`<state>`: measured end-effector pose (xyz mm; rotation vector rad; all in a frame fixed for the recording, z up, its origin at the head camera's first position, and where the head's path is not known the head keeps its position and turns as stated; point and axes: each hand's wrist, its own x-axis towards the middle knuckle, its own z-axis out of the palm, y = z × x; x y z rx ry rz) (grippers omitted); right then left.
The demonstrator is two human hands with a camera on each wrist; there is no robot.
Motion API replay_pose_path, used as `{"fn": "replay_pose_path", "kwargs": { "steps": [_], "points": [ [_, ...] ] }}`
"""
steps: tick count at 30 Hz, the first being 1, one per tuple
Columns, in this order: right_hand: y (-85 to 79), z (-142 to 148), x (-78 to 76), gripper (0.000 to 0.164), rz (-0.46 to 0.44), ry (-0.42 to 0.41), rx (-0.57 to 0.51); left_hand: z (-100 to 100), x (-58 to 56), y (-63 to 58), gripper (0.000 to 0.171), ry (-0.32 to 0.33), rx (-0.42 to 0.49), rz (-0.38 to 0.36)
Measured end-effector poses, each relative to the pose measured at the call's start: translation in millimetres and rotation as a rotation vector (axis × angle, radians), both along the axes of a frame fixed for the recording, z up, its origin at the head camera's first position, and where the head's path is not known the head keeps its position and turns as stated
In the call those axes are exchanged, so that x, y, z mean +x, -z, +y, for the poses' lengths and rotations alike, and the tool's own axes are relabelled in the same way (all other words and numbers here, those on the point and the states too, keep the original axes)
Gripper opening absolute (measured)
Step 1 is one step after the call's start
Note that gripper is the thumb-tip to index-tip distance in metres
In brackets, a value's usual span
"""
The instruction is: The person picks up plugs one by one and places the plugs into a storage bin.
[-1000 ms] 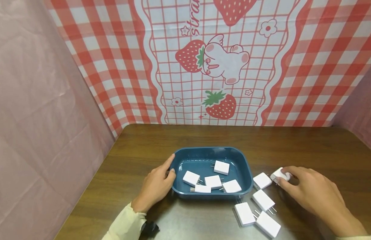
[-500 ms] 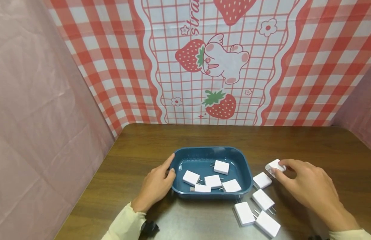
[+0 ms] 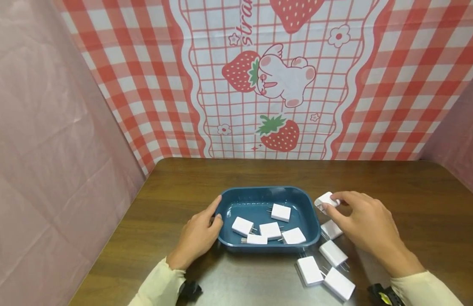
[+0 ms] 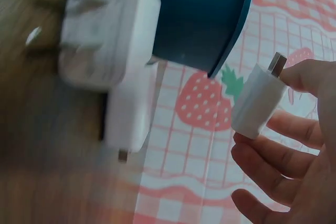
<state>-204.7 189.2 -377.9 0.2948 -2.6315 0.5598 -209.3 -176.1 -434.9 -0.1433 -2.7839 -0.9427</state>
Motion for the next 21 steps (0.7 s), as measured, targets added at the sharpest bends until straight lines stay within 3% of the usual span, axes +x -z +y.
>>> {"fn": "replay_pose_path", "kwargs": {
  "steps": [9,21],
  "points": [
    [-3.5,-35,-8.7,0.036,0.008,-0.122,0.036,-1,0.2,-1.6,0.052,0.004,0.008,-0.007],
    [6.1,-65,-26.6,0.032,-0.019,-0.192,0.127,-1,-0.4,-1.5,0.052,0.007,0.002,-0.003]
  ]
}}
